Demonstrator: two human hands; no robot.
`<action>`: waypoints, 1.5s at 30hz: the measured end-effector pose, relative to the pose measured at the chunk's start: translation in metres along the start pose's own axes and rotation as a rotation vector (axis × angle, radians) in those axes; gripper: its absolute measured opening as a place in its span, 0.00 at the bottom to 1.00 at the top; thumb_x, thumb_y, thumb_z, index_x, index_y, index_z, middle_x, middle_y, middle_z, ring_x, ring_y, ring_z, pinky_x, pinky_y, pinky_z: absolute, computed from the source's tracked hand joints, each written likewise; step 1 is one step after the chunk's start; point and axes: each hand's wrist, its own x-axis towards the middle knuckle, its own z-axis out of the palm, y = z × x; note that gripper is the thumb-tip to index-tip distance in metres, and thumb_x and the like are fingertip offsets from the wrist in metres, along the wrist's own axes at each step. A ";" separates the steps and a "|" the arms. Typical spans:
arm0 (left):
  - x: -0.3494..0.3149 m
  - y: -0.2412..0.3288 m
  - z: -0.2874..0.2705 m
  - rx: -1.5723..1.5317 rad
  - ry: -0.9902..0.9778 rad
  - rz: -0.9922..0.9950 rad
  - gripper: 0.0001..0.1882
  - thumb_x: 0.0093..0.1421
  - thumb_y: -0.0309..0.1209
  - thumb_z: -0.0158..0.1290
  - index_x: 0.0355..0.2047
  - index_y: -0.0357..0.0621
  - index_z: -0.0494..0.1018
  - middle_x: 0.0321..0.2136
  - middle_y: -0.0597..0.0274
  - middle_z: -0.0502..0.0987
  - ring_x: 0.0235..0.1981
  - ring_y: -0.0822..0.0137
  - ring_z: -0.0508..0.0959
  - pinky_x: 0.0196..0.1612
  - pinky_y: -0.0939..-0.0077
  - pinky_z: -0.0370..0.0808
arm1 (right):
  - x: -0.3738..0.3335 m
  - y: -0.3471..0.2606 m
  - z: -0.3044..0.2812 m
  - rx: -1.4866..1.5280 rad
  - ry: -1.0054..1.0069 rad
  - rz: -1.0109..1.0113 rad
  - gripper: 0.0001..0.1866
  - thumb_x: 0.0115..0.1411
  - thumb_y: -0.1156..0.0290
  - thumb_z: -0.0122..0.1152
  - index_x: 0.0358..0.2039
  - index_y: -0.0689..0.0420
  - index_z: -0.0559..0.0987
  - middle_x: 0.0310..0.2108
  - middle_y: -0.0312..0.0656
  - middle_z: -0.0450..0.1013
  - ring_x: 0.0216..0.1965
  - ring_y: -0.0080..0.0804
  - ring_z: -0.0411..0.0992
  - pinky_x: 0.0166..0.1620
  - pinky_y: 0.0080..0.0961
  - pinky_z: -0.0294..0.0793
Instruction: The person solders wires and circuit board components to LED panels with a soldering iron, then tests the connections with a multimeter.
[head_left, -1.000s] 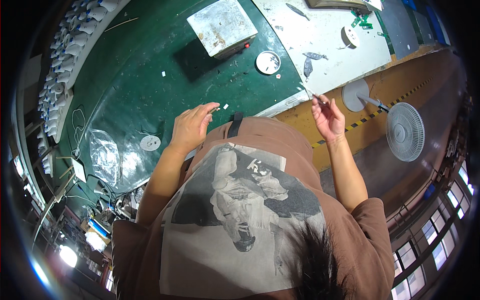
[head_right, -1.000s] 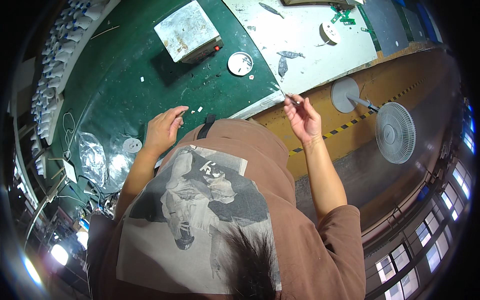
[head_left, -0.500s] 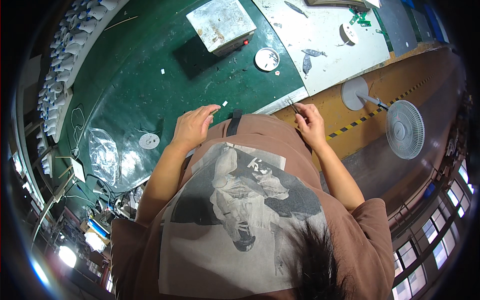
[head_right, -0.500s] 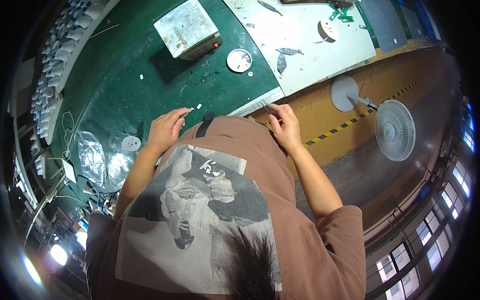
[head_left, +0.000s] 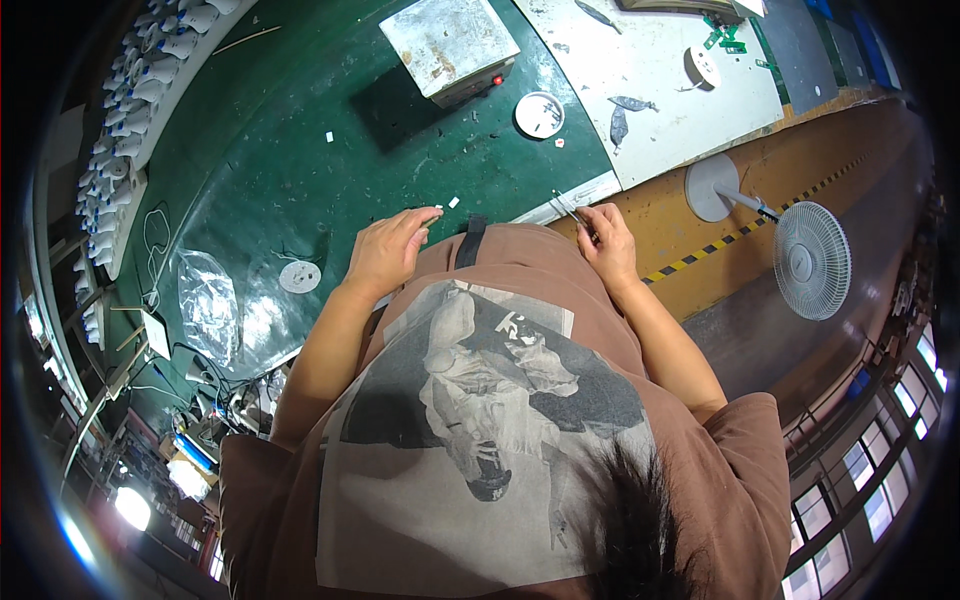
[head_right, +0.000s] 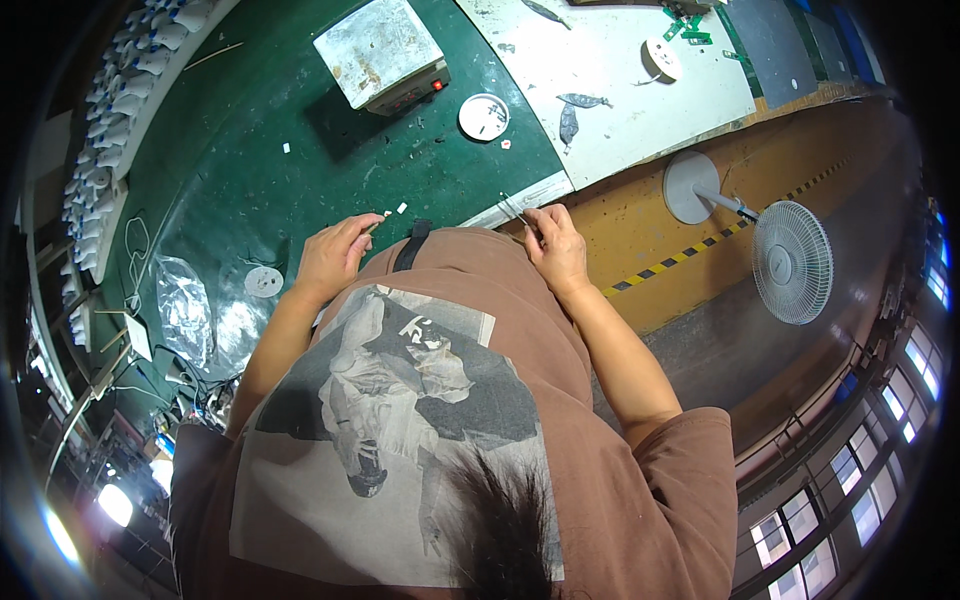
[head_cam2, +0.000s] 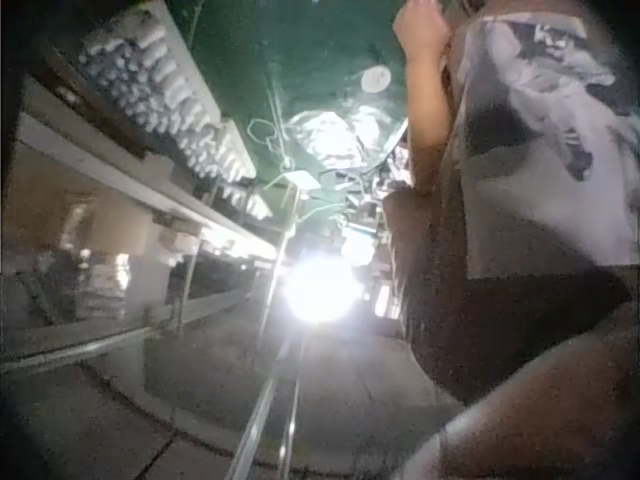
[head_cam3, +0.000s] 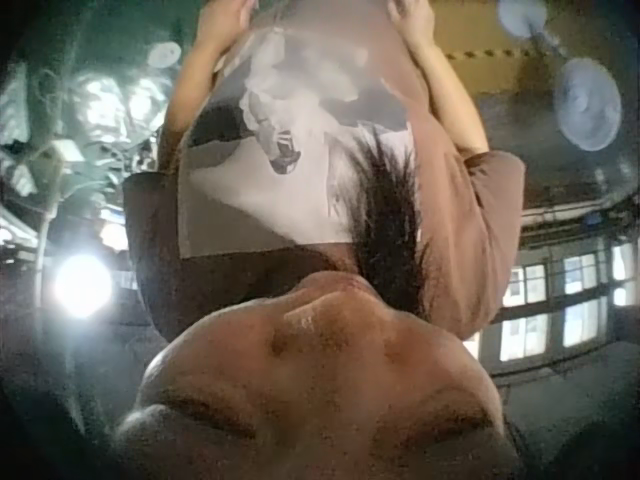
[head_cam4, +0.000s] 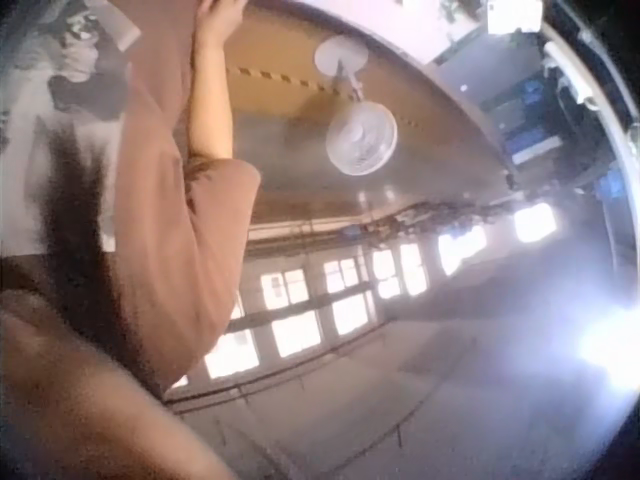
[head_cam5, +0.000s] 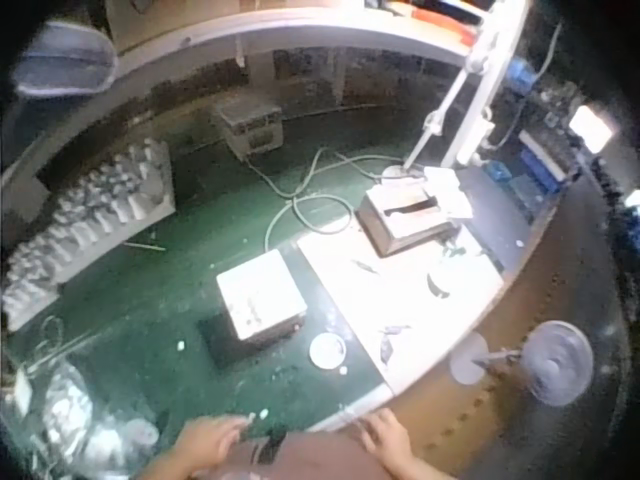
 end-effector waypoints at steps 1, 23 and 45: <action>0.000 0.000 0.000 0.003 -0.003 0.009 0.16 0.64 0.28 0.52 0.52 0.53 0.73 0.41 0.63 0.81 0.38 0.56 0.82 0.42 0.62 0.78 | 0.001 0.001 0.001 -0.014 0.002 0.014 0.12 0.57 0.74 0.65 0.43 0.53 0.82 0.36 0.41 0.73 0.32 0.40 0.77 0.36 0.35 0.78; 0.003 -0.021 0.015 0.223 0.133 -0.005 0.13 0.60 0.27 0.56 0.45 0.56 0.77 0.35 0.67 0.77 0.41 0.60 0.78 0.45 0.64 0.74 | 0.004 0.007 0.005 -0.076 -0.017 -0.003 0.13 0.56 0.76 0.64 0.42 0.51 0.82 0.37 0.40 0.73 0.33 0.43 0.77 0.36 0.36 0.77; 0.035 0.069 -0.019 -0.520 0.180 -0.003 0.08 0.63 0.31 0.59 0.40 0.42 0.80 0.37 0.61 0.80 0.41 0.62 0.80 0.46 0.71 0.75 | 0.054 -0.091 -0.045 1.417 -0.818 0.793 0.14 0.62 0.77 0.64 0.48 0.67 0.80 0.26 0.36 0.76 0.24 0.20 0.73 0.23 0.14 0.68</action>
